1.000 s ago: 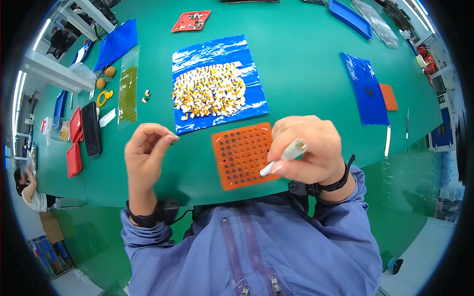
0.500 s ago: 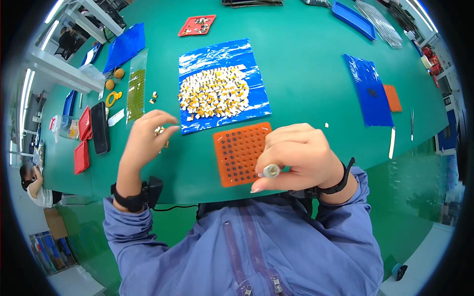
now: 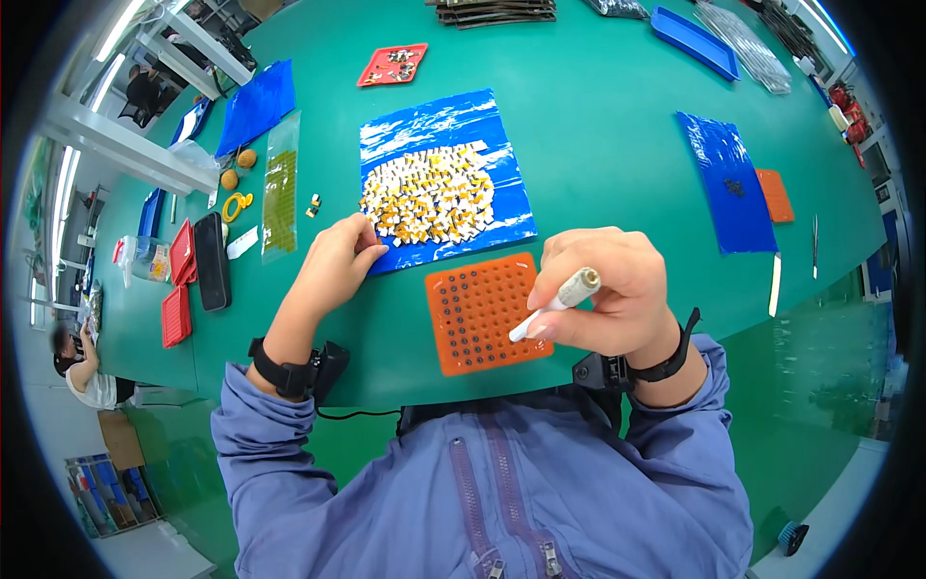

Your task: The person uses a white plastic tool to pick up small yellow and white electronic components from a blue sheet and places them into the holes of an orange grid tray. The person repeats this pick-and-place action continuously throughout the clip.

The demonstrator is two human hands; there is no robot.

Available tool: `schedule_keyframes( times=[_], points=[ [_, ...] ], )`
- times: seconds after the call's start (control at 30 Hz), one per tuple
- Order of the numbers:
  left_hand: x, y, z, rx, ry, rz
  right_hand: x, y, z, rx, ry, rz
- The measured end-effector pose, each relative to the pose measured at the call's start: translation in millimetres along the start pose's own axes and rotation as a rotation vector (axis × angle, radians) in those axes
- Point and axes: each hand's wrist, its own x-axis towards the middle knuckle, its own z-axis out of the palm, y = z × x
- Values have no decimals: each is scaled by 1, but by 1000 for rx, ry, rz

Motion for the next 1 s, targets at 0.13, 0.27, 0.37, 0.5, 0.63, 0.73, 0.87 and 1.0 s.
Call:
schedule_keyframes(
  times=[0.13,0.27,0.37,0.5,0.63,0.73,0.87,1.0],
  points=[
    [-17,24,-8,-742,-29,-42,2,0,0,52,67,42],
    [-35,42,-10,-1083,-59,133,3,5,0,108,116,74],
    [-36,46,2,-1474,-140,313,3,3,1,174,147,191],
    [-33,47,19,-1742,-184,434,4,4,0,215,114,341],
    [-31,47,32,-1879,-249,474,4,8,4,239,96,413],
    [-33,47,35,-1924,-295,465,5,11,9,228,77,405],
    [-34,45,34,-1890,-312,457,7,14,10,191,36,374],
    [-35,47,35,-1872,-297,477,7,14,12,254,46,426]
  ],
)
